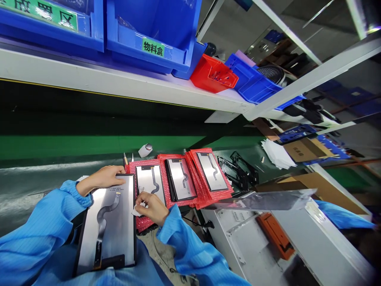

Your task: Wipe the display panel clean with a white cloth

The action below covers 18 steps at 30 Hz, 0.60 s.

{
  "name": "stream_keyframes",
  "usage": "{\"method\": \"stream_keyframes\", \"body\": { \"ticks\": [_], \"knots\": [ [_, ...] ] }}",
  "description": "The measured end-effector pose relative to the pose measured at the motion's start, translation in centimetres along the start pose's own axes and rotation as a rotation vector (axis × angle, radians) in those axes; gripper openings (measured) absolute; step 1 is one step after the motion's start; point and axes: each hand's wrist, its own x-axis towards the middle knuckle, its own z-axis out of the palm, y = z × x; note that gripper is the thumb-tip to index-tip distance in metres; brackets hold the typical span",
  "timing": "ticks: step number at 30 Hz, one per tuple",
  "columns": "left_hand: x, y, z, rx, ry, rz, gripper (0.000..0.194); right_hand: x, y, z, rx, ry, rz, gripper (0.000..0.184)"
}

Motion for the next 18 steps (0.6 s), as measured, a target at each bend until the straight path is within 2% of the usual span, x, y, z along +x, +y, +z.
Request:
{"method": "stream_keyframes", "body": {
  "ticks": [18],
  "knots": [
    [0.18, -0.31, -0.32, 0.005, 0.002, 0.022, 0.025, 0.31, 0.49, -0.31, 0.036, -0.022, -0.037, 0.009]
  ]
}}
